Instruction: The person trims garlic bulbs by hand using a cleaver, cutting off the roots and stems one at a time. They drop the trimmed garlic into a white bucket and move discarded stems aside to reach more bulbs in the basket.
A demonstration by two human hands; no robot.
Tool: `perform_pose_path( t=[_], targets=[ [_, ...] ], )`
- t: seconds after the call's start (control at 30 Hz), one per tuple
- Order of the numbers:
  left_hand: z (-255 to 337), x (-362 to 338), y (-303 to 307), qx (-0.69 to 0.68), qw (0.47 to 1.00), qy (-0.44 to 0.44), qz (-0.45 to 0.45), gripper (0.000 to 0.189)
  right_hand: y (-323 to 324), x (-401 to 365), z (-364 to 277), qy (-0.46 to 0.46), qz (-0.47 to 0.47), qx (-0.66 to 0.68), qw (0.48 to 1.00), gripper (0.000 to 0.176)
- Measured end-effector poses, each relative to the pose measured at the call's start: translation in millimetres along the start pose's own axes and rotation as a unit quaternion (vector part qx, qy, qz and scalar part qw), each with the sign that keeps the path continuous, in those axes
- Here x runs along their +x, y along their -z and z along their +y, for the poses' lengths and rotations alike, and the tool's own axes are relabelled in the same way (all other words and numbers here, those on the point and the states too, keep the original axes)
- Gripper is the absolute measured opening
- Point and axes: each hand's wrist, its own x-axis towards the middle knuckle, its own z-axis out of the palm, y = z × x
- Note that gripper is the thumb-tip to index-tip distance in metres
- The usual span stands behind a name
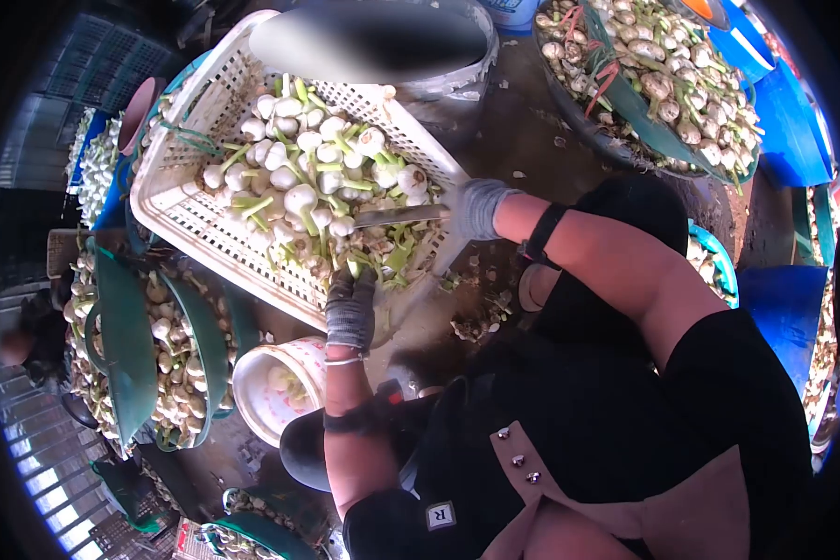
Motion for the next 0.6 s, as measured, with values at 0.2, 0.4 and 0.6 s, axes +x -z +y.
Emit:
perform_pose_path(
  t=[0.2, 0.4, 0.6],
  targets=[
    [36.0, -7.4, -2.1, 0.403, 0.905, -0.134, 0.012, 0.030, 53.2, -43.5, -92.1, 0.010, 0.038, 0.219, 0.975, 0.028],
    [36.0, -18.9, 4.3, -0.247, 0.959, -0.125, 0.060, 0.062, 48.1, -30.4, -91.7, 0.099, 0.145, 0.479, 0.860, 0.033],
    [47.6, -15.7, -9.9, -0.377, 0.912, -0.155, -0.050, 0.059, 47.5, -42.8, -102.9, -0.136, -0.150, 0.794, 0.573, 0.021]
  ],
)
